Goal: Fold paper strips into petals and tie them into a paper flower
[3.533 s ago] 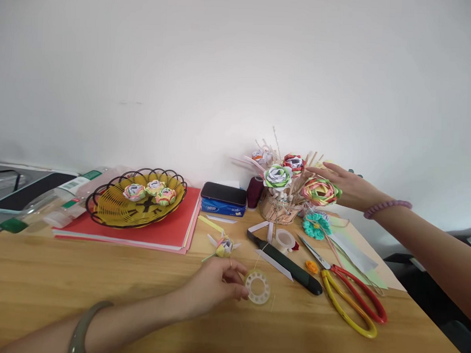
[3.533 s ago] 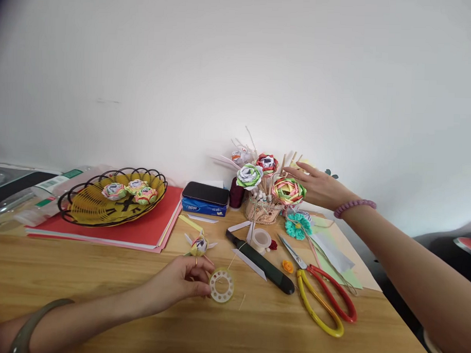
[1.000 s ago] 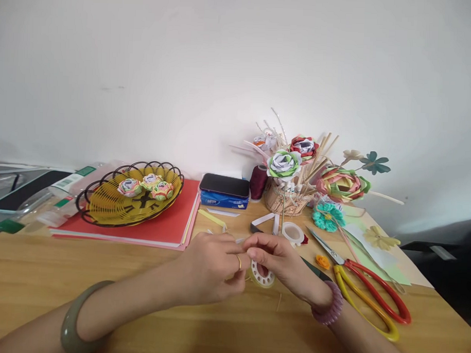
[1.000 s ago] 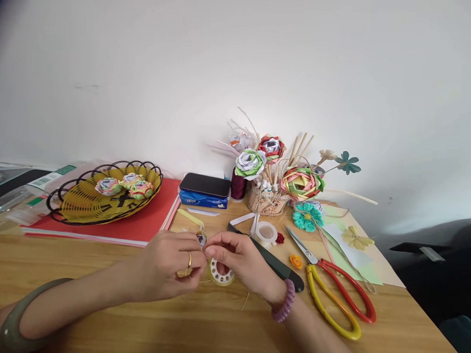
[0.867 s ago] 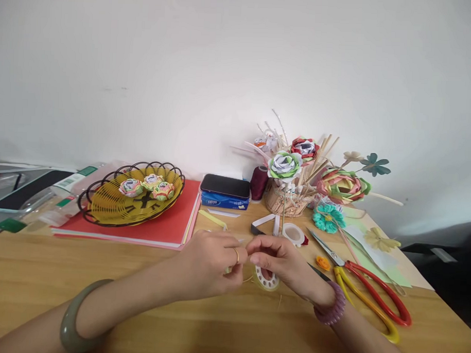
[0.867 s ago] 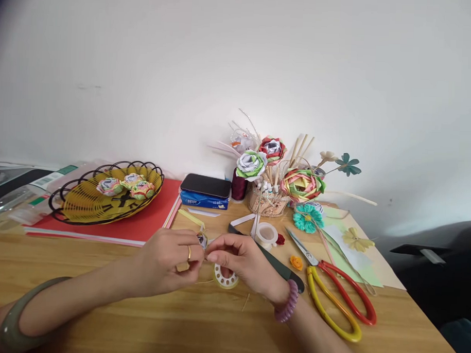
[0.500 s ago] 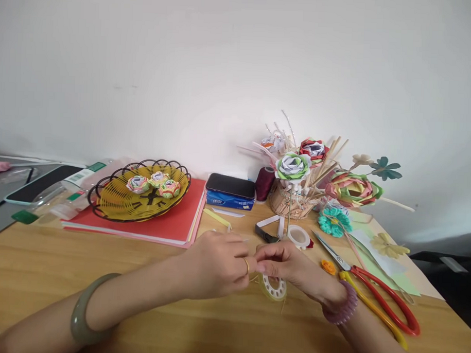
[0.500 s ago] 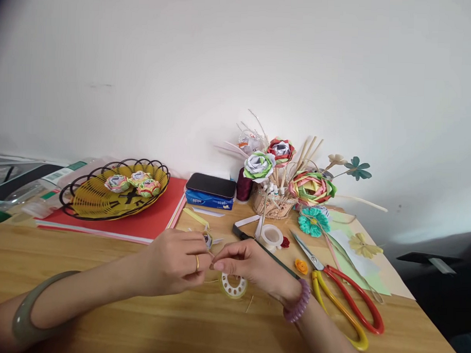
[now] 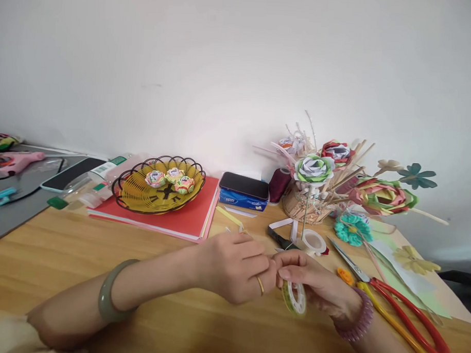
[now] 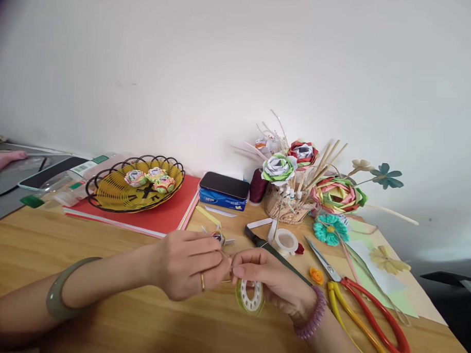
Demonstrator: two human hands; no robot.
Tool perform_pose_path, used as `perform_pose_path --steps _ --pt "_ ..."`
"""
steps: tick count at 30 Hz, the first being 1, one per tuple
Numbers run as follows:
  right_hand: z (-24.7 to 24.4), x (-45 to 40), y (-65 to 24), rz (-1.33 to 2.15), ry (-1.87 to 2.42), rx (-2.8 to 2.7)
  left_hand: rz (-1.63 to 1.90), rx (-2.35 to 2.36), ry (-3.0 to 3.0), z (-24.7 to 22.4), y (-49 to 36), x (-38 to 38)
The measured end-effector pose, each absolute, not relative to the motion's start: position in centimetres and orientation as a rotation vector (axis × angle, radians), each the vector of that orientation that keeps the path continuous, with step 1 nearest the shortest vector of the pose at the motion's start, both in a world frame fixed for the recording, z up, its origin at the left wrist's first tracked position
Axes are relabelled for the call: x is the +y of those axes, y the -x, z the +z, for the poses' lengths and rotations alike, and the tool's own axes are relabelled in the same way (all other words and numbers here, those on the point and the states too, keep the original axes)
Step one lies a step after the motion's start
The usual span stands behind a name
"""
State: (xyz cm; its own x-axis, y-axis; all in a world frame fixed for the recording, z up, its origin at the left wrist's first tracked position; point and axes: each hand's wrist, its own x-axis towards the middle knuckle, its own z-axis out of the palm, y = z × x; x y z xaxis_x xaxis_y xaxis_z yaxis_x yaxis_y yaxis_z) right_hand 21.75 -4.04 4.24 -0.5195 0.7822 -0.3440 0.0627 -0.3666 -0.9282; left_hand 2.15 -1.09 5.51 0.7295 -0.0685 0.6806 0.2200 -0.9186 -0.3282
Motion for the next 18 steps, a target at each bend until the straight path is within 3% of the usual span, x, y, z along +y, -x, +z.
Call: perform_pose_path --steps 5,9,13,18 --pt "5.0 -3.6 -22.0 1.692 1.155 -1.315 -1.089 -0.426 2.752 5.9 -1.1 1.1" --pt "5.1 -3.3 -22.2 1.432 1.264 -1.385 -1.299 -1.238 2.992 6.8 -0.5 2.2" --pt "4.6 -3.2 -22.2 1.349 1.356 -1.483 -0.935 -1.741 3.257 6.8 -0.3 2.5" --pt "4.0 -3.0 -22.3 1.334 1.426 -1.513 -0.504 -1.564 3.256 4.9 -1.0 1.8"
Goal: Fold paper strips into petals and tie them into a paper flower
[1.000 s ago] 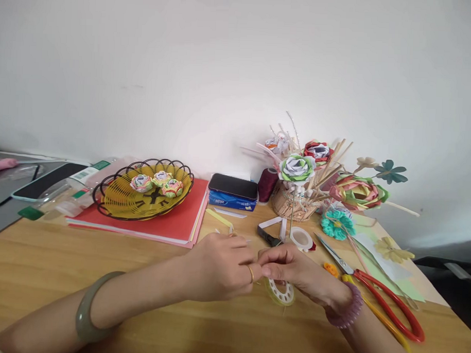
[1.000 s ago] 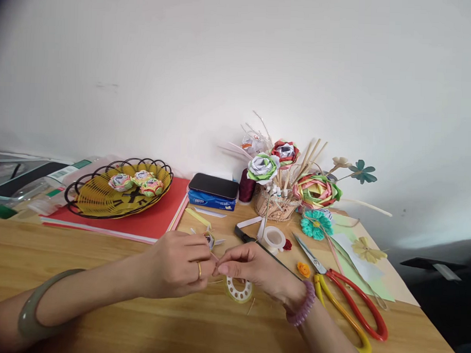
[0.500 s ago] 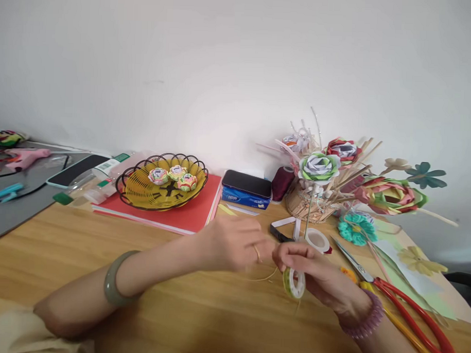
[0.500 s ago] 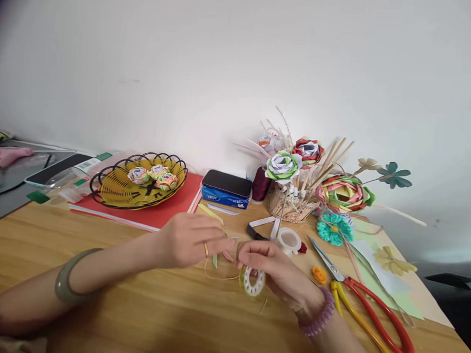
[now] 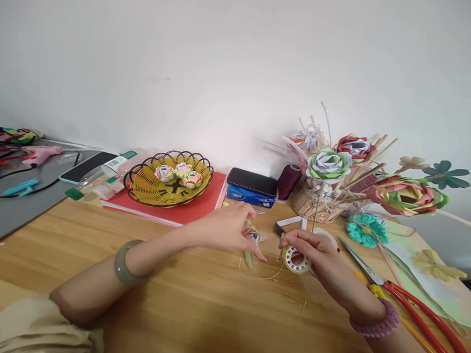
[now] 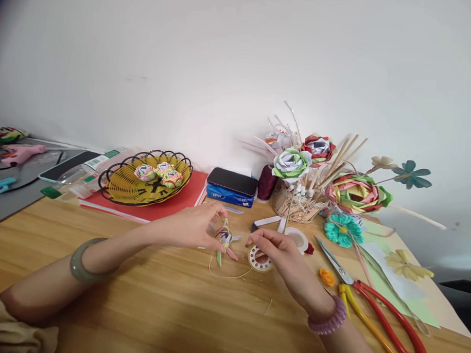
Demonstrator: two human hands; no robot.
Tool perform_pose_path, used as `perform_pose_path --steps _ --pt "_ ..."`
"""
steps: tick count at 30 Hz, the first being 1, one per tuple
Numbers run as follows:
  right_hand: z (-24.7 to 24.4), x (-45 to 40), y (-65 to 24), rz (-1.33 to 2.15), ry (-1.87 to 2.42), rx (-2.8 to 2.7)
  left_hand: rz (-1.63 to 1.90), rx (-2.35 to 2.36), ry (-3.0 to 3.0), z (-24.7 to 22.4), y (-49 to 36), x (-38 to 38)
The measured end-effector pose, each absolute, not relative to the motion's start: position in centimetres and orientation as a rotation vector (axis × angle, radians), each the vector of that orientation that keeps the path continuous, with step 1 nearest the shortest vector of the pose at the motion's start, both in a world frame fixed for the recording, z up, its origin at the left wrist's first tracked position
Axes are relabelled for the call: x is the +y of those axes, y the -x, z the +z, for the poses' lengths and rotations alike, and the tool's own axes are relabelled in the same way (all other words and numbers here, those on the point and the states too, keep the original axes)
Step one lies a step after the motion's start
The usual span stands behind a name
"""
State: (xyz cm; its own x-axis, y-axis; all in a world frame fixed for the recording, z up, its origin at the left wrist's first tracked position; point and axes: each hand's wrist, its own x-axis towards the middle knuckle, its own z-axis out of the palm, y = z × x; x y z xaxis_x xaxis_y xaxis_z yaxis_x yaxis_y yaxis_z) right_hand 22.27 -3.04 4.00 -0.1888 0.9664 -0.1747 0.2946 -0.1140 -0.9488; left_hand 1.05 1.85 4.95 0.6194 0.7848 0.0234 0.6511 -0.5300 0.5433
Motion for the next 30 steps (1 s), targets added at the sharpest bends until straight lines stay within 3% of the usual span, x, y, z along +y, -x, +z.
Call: perform_pose_path --steps 10,19,24,30 --pt "4.0 -2.9 -21.9 1.309 1.465 -1.608 0.35 1.201 -2.557 2.1 -2.2 1.3" --pt "4.6 -3.3 -22.0 1.206 1.385 -1.489 0.752 0.977 -2.059 2.7 -2.5 2.0" --pt "5.5 -3.6 -23.0 1.104 1.27 -1.364 0.775 0.828 -1.746 2.6 -2.4 2.2" --pt "5.6 -3.6 -22.8 1.208 1.247 -1.236 0.971 0.561 -1.763 2.6 -2.4 2.1"
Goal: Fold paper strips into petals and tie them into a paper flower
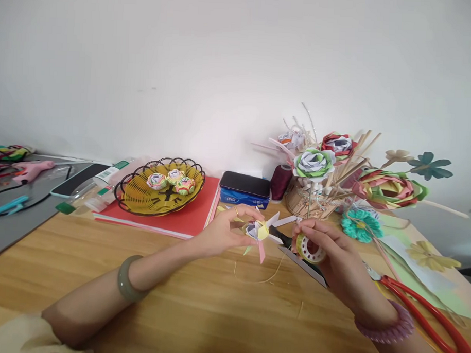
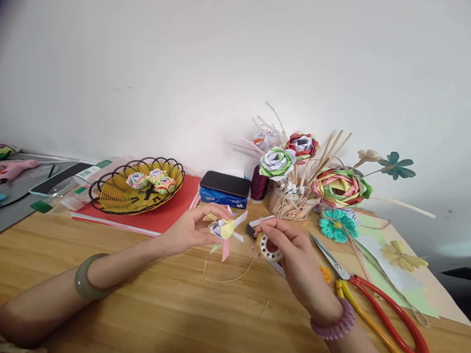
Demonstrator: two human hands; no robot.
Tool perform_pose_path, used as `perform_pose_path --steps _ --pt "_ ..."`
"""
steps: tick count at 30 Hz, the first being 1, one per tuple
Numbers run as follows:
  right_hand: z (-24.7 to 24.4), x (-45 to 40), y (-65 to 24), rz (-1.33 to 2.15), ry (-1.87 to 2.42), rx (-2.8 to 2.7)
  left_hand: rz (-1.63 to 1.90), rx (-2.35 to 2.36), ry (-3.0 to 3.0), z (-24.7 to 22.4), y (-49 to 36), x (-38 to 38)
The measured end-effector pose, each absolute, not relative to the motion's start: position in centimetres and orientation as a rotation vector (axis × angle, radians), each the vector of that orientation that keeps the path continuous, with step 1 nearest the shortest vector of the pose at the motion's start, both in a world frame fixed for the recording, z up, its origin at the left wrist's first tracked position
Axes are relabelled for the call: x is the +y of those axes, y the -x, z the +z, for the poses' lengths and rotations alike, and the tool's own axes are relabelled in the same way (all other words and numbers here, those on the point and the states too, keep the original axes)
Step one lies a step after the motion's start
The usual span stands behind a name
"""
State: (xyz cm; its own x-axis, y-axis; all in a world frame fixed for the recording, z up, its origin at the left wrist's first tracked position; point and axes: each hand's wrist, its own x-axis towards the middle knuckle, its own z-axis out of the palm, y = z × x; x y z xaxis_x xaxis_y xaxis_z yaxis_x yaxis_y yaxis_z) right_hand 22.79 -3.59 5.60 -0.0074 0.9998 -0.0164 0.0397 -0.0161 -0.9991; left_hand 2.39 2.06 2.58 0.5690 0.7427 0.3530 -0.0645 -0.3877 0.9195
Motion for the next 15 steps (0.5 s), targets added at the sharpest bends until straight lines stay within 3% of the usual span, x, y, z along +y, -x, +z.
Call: perform_pose_path --steps 6,15 --pt "5.4 -3.7 -21.9 1.406 1.207 -1.177 1.248 0.405 -2.204 2.7 -2.1 1.7" --pt "5.0 -4.2 -21.9 1.41 1.156 -1.282 1.473 0.308 -2.573 1.2 -1.9 1.7"
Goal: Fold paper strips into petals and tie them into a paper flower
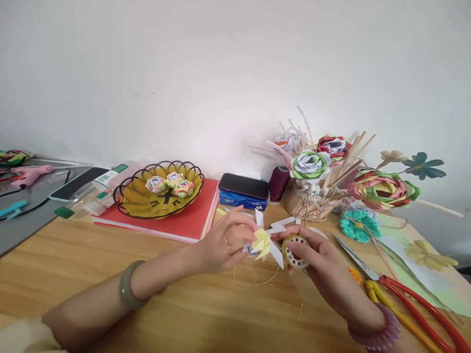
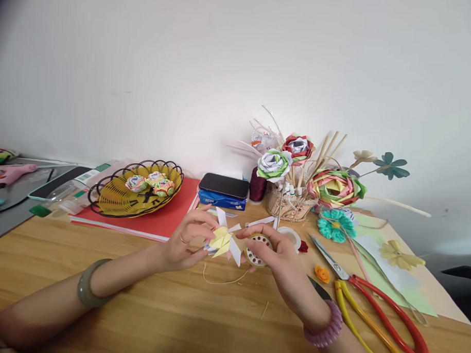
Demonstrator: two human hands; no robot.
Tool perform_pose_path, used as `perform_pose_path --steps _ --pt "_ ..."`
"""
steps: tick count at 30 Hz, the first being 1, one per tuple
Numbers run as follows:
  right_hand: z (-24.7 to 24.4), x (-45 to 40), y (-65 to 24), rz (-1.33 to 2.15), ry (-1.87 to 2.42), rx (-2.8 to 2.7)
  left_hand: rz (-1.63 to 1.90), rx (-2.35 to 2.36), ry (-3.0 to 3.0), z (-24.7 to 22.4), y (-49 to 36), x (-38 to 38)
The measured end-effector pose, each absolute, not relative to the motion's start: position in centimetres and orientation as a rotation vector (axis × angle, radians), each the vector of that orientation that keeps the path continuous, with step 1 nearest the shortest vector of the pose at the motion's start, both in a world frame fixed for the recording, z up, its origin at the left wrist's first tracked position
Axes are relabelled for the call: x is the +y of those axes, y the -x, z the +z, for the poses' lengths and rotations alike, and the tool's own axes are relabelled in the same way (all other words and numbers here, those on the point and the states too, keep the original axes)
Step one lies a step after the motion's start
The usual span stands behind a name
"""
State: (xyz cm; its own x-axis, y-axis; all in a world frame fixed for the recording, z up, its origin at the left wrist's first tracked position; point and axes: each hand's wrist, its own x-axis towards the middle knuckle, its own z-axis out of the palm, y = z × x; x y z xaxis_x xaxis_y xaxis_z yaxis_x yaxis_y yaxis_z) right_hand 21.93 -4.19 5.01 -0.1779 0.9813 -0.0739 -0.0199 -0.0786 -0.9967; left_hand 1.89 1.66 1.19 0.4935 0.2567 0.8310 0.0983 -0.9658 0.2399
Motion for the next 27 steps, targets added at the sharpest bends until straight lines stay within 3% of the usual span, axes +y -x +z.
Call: perform_pose_path --steps 9,14,18,27 --pt "5.1 -4.7 -20.8 1.423 1.166 -1.286 1.667 0.162 -2.556 0.5 -2.4 1.9" --pt "4.9 -4.7 -20.8 1.233 1.201 -1.421 1.769 0.231 -2.758 1.1 -2.4 1.8" --pt "4.2 -4.8 -21.2 0.889 1.16 -1.552 1.75 0.382 -2.547 1.0 -2.4 1.6" --pt "3.6 -4.9 -21.6 0.014 0.947 -1.935 0.875 0.488 -1.197 3.0 -2.7 1.0"
